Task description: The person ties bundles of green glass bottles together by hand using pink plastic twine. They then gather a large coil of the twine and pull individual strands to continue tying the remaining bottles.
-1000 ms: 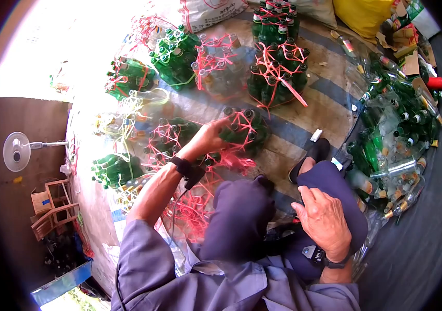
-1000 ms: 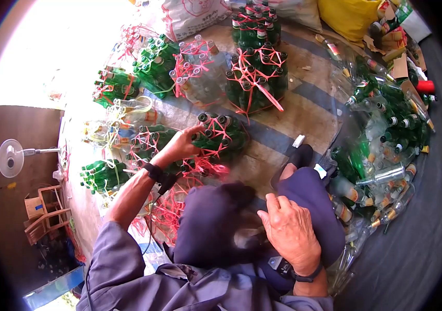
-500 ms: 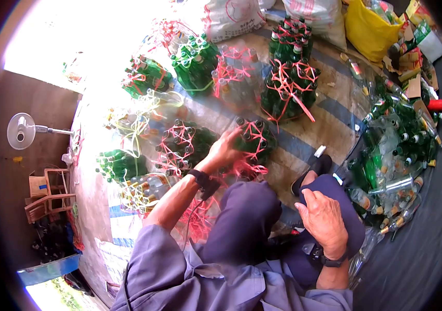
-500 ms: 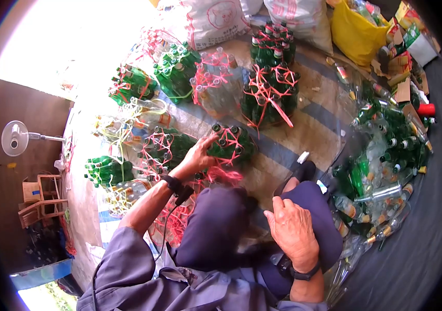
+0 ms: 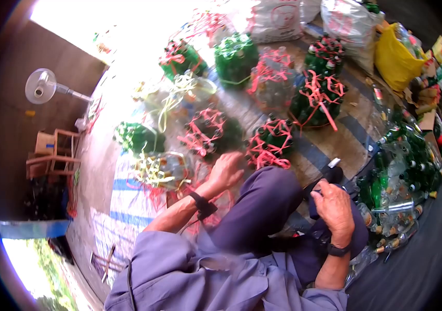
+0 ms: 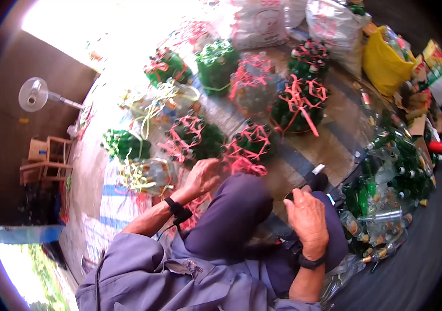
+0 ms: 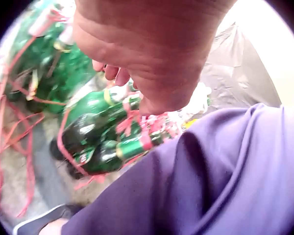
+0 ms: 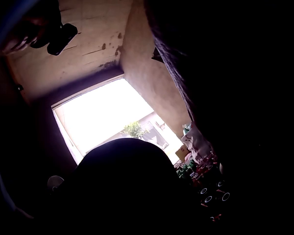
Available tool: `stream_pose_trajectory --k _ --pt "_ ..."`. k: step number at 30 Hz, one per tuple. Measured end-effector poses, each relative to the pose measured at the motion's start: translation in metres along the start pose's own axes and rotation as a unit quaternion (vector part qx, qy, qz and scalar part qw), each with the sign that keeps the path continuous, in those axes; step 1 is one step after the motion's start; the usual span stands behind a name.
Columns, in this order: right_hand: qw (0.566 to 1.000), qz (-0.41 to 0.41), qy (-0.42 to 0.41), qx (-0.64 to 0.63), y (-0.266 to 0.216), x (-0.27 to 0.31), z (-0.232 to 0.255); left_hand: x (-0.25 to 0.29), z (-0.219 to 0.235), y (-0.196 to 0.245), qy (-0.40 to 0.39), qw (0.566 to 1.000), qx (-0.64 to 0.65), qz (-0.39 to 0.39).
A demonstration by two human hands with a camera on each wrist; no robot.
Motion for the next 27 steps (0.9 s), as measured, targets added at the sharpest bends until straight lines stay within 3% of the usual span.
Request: stream_pose_trajectory --k 3,7,8,10,13,14,15,17,19,22,25,27 --pt "1.0 -0.002 -0.001 -0.012 -0.006 -0.001 0.003 0.105 0.011 -0.036 -0.053 0.997 0.014 0.054" --pt "1.0 0.002 -0.012 0.001 -0.004 -0.002 -0.003 0.249 0.016 -0.097 -0.249 0.937 -0.065 0.236" --pt "1.0 -0.012 -0.018 0.004 -0.005 -0.003 -0.002 0.284 0.015 -0.117 -0.249 0.936 -0.063 0.241" --pt "0.999 -0.021 -0.029 0.003 -0.004 -0.004 -0.006 0.352 0.001 -0.163 -0.325 0.905 -0.074 0.265" --pt "0.999 -0.031 -0.034 0.007 -0.003 -0.006 -0.011 0.354 0.015 -0.163 -0.345 0.893 -0.112 0.265" --pt "0.999 -0.033 -0.036 0.006 -0.004 -0.008 -0.012 0.345 0.017 -0.159 -0.315 0.904 -0.099 0.272" --pt "0.999 -0.036 -0.037 0.004 -0.005 -0.01 -0.013 0.34 0.011 -0.161 -0.316 0.903 -0.098 0.276" --pt "0.999 -0.039 -0.034 0.007 -0.008 -0.012 -0.015 0.33 -0.006 -0.176 -0.249 0.901 -0.043 0.353" --pt "1.0 -0.023 -0.018 -0.007 -0.013 -0.014 -0.015 0.282 -0.023 -0.153 -0.215 0.92 0.072 0.321" --pt "0.999 -0.041 -0.029 0.001 -0.007 -0.014 -0.021 0.245 -0.063 -0.152 -0.262 0.915 0.027 0.305" --pt "0.995 -0.075 -0.059 0.013 -0.006 -0.015 -0.02 0.191 -0.062 -0.119 -0.219 0.946 -0.006 0.239" --pt "0.996 -0.073 -0.052 0.023 0.004 -0.012 -0.024 0.172 -0.074 -0.108 -0.201 0.976 -0.06 0.065"
Point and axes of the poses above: each hand's wrist, its own x-axis away from the middle knuckle, its own z-axis out of the back of the hand, y = z × x, the point moved 6 cm from there along -x, towards the middle knuckle, and after that the axes turned 15 degrees about y, right-handed, at the moved point
